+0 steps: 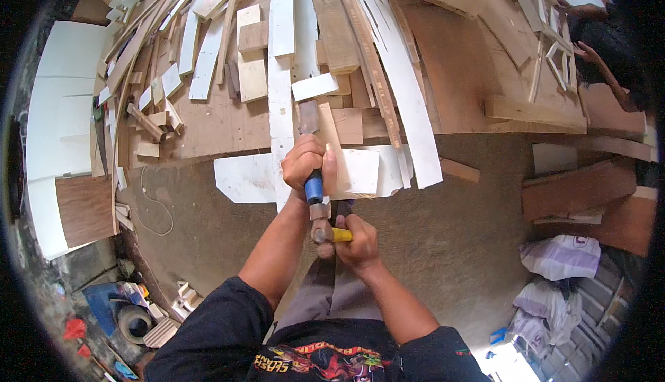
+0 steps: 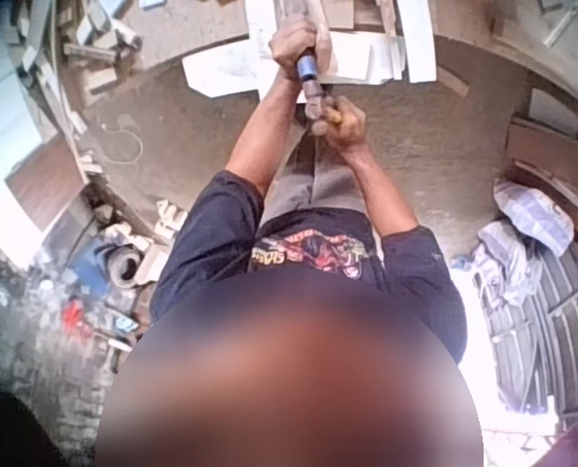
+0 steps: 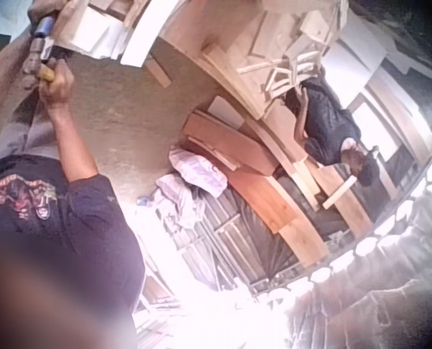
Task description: The person uses a chisel and a hammer to carve into a piece of wood on a workbench, then removes the excess wood by hand.
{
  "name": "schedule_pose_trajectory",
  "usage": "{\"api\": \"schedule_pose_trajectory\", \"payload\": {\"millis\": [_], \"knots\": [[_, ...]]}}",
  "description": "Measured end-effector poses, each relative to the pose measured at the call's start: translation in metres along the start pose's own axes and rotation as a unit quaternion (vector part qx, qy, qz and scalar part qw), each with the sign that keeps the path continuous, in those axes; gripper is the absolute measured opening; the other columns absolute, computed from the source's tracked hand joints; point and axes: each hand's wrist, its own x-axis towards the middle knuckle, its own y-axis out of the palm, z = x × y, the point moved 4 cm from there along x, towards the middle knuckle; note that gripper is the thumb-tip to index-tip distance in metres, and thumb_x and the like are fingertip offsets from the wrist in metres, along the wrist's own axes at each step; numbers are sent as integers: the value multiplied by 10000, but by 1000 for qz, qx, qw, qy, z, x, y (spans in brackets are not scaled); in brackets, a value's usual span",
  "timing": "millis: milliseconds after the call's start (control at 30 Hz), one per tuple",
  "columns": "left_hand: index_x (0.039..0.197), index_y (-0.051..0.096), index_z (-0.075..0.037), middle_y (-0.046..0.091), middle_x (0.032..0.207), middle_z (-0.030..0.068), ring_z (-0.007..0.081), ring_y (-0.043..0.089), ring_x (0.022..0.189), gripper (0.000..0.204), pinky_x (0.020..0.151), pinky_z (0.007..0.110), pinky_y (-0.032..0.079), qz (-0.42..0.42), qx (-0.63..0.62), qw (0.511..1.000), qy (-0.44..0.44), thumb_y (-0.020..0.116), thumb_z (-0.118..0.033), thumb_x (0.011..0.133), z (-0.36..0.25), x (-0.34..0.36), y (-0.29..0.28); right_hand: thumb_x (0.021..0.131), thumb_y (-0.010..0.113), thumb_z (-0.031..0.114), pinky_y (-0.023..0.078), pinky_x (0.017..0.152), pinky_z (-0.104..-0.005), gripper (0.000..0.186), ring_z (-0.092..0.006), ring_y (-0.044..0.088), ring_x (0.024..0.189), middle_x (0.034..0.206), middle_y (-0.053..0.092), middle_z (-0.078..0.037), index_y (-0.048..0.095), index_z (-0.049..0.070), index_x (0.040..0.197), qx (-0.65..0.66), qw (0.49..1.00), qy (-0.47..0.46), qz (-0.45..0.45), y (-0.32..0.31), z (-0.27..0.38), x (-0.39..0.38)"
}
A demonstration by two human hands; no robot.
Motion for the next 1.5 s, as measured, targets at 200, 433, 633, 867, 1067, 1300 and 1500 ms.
{"api": "schedule_pose_trajectory", "payload": {"millis": [200, 433, 633, 867, 1067, 1300, 1500], "knots": [[612, 432, -43, 522, 588, 79, 220, 508, 519, 325, 526, 328, 428, 11, -8, 1000, -1, 652, 152, 751, 1, 0, 0, 964, 663, 112, 449, 526, -467, 277, -426, 583, 588, 676, 547, -202, 494, 23, 764, 60, 994, -58, -73, -12, 1, -21], [606, 417, -43, 529, 597, 87, 229, 527, 530, 336, 541, 339, 455, 12, -1, 1000, -3, 651, 154, 747, 0, -3, 3, 919, 686, 31, 432, 485, -426, 293, -353, 562, 527, 618, 495, -150, 488, 49, 703, 79, 991, -68, -89, -21, 12, -22], [611, 410, -40, 514, 590, 88, 225, 495, 513, 343, 515, 337, 405, 4, 14, 1000, 6, 646, 166, 751, -2, -1, 8, 875, 717, 21, 439, 479, -419, 269, -341, 541, 497, 608, 511, -137, 507, 38, 709, 23, 998, -48, -42, -11, 17, -10], [608, 409, -43, 516, 591, 93, 222, 491, 514, 347, 510, 338, 406, 11, 5, 1000, 4, 647, 163, 755, -2, 2, 7, 892, 715, -7, 386, 456, -415, 294, -276, 480, 464, 589, 460, -102, 492, 45, 708, 69, 996, 26, -49, -12, 2, -4], [605, 414, -46, 515, 585, 82, 223, 494, 512, 344, 513, 336, 415, 26, 27, 999, 3, 662, 145, 749, -2, -1, 9, 874, 693, -7, 424, 481, -432, 262, -335, 505, 490, 613, 488, -129, 498, 45, 707, 76, 995, 61, -18, -6, -5, -8], [615, 418, -44, 517, 580, 81, 215, 499, 512, 339, 518, 335, 418, 19, 27, 999, 10, 656, 153, 754, -3, -1, 12, 883, 647, 61, 427, 491, -400, 133, -312, 580, 546, 640, 526, -143, 577, 36, 772, 84, 995, 13, -53, -3, -19, -21], [617, 414, -46, 519, 580, 83, 211, 486, 505, 347, 516, 337, 411, 7, 26, 1000, 4, 655, 155, 764, -4, -1, 15, 903, 737, 224, 432, 510, -400, 343, -288, 516, 539, 658, 488, -136, 492, 20, 776, 179, 978, -12, -107, -8, -10, -37]]}}
